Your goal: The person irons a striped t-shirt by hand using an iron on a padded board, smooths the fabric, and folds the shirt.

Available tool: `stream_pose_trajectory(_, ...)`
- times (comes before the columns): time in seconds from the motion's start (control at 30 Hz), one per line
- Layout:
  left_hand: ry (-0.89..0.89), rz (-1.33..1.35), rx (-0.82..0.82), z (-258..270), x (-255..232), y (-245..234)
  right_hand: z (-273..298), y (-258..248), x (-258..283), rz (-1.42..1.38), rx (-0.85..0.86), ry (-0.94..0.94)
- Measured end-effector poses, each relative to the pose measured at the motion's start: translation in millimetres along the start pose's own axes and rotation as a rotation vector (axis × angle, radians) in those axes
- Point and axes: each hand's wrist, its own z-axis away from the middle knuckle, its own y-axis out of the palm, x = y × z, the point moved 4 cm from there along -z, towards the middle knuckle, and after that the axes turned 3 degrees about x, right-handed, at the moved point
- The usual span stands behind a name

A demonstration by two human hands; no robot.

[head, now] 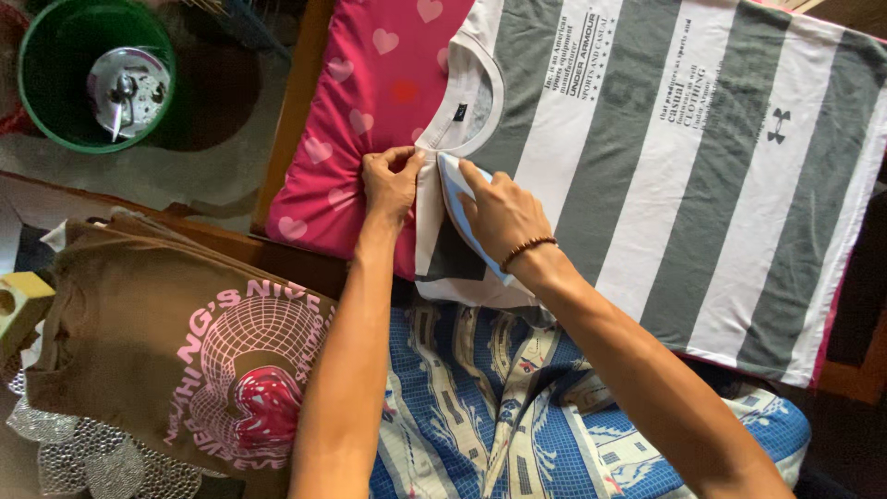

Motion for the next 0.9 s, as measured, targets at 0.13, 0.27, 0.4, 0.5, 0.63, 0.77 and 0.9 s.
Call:
stream_pose_trajectory(0.13,0.062,0.108,0.045,-2.2,-5.4,-0.2,-14.7,-2.8,7.1,-0.051,-0.024,-0.018)
stream_pose_trajectory(0.27,0.045,0.250,0.133,-3.4,-2.3,0.0,10.0,7.3,16.0,0.025,0.109,-0.044)
stream_pose_trajectory(0.4,0.077,0.274,0.127,-4.2,-2.4,2.2,36.3,14.2,21.1,0.092,0.093,-0.144)
stream_pose_trajectory(0.5,0.009,0.371,0.168,-0.9,-6.1,-1.1,25.5,15.2,9.5,0.182,-0.052,-0.139)
stream_pose_trajectory(0.63,0.105,-0.324,0.032,19.1,-45.3,-6.1,3.1,-7.7,-35.6,0.204,-0.175,0.044)
stream_pose_trajectory(0.77,0.341,-0.695,0.147,80.4,-77.6,33.9,24.5,-35.6,-79.2,0.066,-0.160,0.145)
stream_pose_trajectory(0.9,0.659,-0.910,0.192,101.6,-76.6,72.4,72.3,-19.8,-87.5,0.060,-0.121,0.026)
